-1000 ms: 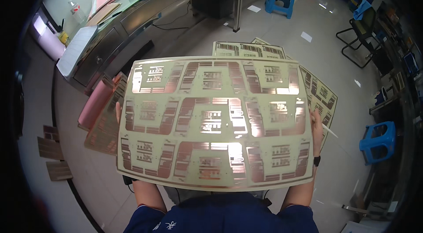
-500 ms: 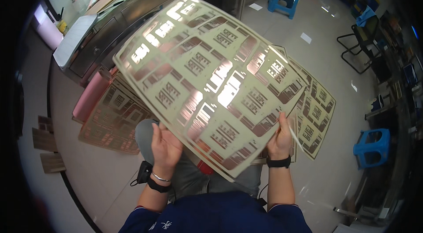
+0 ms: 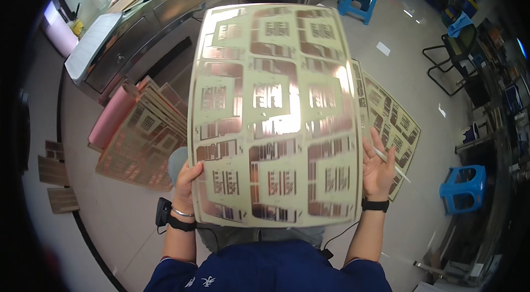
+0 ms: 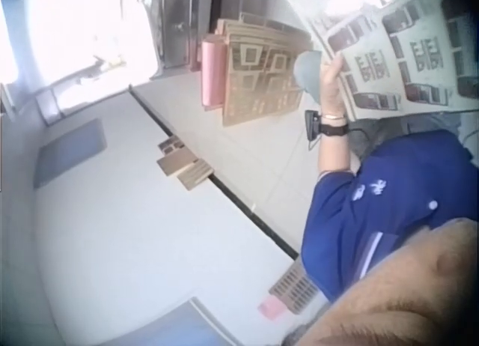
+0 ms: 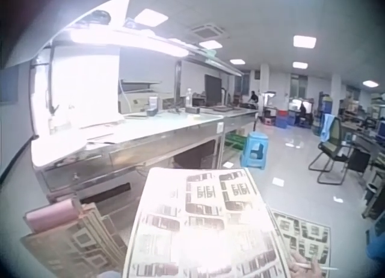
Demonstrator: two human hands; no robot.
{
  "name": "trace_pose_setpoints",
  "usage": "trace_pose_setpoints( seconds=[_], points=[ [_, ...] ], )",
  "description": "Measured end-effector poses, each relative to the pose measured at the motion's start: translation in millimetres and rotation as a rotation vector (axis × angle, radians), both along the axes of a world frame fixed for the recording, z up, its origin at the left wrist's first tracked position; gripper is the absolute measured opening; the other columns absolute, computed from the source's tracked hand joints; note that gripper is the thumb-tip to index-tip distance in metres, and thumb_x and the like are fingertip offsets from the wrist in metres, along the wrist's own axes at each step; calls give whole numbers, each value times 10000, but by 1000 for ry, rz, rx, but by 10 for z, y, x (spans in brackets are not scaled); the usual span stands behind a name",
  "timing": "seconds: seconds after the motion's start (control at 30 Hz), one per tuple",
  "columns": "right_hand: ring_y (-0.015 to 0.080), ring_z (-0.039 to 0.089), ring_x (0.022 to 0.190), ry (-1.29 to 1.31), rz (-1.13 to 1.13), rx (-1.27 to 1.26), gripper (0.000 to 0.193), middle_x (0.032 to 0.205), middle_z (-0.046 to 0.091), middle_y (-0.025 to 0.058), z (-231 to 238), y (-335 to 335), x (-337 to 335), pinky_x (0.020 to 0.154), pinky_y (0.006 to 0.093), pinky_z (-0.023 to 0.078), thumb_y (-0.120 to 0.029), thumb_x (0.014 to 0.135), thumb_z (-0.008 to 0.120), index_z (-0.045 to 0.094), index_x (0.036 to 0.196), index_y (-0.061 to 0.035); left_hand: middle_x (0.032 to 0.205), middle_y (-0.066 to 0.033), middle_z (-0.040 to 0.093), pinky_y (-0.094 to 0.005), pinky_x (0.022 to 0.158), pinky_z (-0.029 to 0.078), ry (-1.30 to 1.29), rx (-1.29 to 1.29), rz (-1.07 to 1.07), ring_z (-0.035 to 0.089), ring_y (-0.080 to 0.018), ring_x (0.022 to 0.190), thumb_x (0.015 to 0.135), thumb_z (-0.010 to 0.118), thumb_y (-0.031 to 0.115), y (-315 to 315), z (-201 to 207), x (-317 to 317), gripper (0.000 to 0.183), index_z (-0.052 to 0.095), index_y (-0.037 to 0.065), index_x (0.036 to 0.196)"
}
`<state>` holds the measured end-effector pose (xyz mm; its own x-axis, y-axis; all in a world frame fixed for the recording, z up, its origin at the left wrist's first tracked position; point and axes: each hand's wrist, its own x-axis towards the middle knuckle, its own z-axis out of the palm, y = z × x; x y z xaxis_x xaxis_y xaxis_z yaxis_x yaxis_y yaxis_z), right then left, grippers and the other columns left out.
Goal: Inspect several circuit boards for quality control.
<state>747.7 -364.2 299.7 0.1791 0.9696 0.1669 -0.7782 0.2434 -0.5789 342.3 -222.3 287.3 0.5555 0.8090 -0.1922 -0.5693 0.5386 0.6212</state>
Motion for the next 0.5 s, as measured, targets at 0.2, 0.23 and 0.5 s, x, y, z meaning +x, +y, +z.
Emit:
trace_pose_setpoints(
  seconds=[0.2,0.23,0.5],
  points=[
    [201,631,925,-138,-357,-339,347,1051,621,121,1,117,-57,767,310,547,-240,967,433,493,1218,-8,1150,-115,582,-317,859,490,76,132,-210,598,-197,997,926,509,229,229,-123,-138,421,447,2,1276],
    [190,649,852,-155,-321,-303,278,972,641,100,-64,104,-21,726,286,554,-187,957,459,527,1156,-5,1150,-115,582,-317,859,490,72,132,-219,598,-197,997,926,509,229,222,-18,-51,421,447,2,1276],
    [191,602,958,-24,-536,-240,180,1029,613,111,-138,306,-318,869,311,492,-147,955,466,521,1056,-9,1311,-114,484,-428,1014,387,-364,-163,229,482,-259,1192,975,355,403,-10,-79,480,501,402,59,1337]
  ],
)
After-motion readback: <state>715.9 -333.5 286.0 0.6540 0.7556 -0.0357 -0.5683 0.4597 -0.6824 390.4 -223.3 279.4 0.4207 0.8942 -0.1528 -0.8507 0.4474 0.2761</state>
